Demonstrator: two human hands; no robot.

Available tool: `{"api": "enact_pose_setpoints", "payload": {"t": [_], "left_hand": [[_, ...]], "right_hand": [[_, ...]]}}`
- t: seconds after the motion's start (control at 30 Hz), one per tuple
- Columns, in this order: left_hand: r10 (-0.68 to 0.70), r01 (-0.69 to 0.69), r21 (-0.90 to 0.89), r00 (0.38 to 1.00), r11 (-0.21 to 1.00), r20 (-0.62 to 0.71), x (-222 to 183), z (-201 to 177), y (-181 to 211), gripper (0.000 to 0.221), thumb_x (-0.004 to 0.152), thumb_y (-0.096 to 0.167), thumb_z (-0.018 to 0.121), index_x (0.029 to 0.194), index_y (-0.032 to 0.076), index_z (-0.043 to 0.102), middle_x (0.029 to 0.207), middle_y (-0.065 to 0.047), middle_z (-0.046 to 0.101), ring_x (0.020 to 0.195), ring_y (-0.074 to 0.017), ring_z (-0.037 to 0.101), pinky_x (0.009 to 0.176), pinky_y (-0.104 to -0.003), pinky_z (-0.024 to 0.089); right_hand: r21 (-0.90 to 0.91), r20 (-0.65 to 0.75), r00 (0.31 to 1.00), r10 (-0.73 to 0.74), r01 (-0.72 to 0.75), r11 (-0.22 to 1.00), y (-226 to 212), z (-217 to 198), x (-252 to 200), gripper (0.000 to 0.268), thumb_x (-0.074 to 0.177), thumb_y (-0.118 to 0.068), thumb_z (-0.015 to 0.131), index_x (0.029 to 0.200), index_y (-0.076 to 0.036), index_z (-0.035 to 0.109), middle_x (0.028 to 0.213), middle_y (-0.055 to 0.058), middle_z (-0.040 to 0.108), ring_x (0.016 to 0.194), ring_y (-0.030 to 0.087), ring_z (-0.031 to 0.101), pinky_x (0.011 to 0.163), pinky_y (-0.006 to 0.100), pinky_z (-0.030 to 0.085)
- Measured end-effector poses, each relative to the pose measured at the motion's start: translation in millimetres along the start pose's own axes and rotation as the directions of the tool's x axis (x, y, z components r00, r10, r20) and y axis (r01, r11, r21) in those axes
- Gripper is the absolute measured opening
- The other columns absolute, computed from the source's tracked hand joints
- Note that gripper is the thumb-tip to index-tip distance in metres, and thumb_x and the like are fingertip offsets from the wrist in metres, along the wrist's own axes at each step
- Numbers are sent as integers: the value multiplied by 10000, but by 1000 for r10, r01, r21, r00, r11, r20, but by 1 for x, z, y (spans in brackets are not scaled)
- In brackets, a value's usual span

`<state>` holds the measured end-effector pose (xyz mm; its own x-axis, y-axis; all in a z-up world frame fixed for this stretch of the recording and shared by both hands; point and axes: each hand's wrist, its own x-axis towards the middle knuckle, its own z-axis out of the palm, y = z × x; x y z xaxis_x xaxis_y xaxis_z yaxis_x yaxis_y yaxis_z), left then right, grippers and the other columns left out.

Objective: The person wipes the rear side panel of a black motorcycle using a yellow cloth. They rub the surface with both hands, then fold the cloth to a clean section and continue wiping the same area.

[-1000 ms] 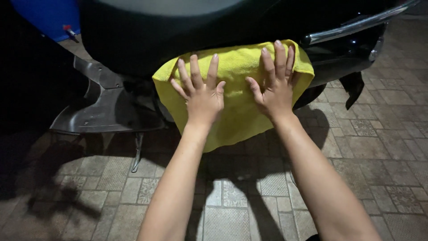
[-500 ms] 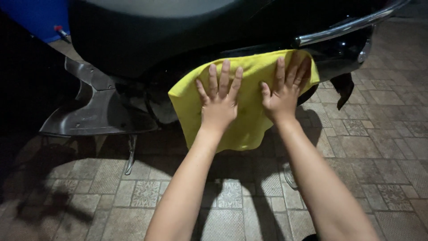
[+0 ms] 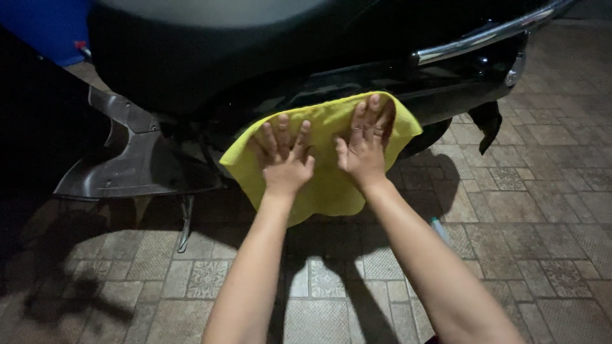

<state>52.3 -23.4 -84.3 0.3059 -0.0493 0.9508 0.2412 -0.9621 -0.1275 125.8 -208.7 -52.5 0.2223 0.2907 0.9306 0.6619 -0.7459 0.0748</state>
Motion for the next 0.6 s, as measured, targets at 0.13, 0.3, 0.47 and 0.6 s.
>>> {"api": "enact_pose_setpoints", "payload": {"t": [0.13, 0.3, 0.47, 0.6], "left_hand": [[-5, 6, -19, 999, 1000, 53, -6, 1, -16, 819, 842, 557, 628, 1606, 452, 353, 1727, -94, 158, 1546, -489, 87, 1055, -733, 314], [-29, 35, -53, 994, 998, 105, -2, 2, -13, 818, 889, 612, 625, 1629, 446, 319, 1735, -113, 106, 1537, -524, 17, 1063, -771, 217], [19, -14, -80, 998, 997, 62, 45, -23, -7, 659, 1042, 567, 317, 1642, 296, 350, 1705, -193, 110, 1530, -532, 23, 1095, -705, 230], [33, -24, -82, 993, 996, 110, 74, -45, 2, 683, 1043, 583, 357, 1655, 280, 344, 1708, -176, 126, 1532, -514, -5, 1102, -728, 169]], "right_hand": [[36, 57, 998, -15, 13, 999, -12, -2, 2, 844, 938, -429, 674, 1647, -158, 304, 1707, 236, 60, 1495, 622, 34, 1139, 782, 164], [53, 305, 943, 135, -159, 986, -13, -15, 3, 854, 957, -527, 695, 1667, -381, 244, 1737, 107, -22, 1533, 519, -72, 966, 843, 355], [120, 308, 933, 187, -233, 965, -13, -30, 27, 735, 1040, -551, 636, 1667, -409, 279, 1754, 22, -24, 1584, 408, -75, 963, 843, 370], [106, 196, 974, 115, -138, 985, 11, -26, 34, 665, 1078, -578, 551, 1663, -423, 275, 1751, 9, 85, 1603, 328, 34, 1117, 757, 284]]}}
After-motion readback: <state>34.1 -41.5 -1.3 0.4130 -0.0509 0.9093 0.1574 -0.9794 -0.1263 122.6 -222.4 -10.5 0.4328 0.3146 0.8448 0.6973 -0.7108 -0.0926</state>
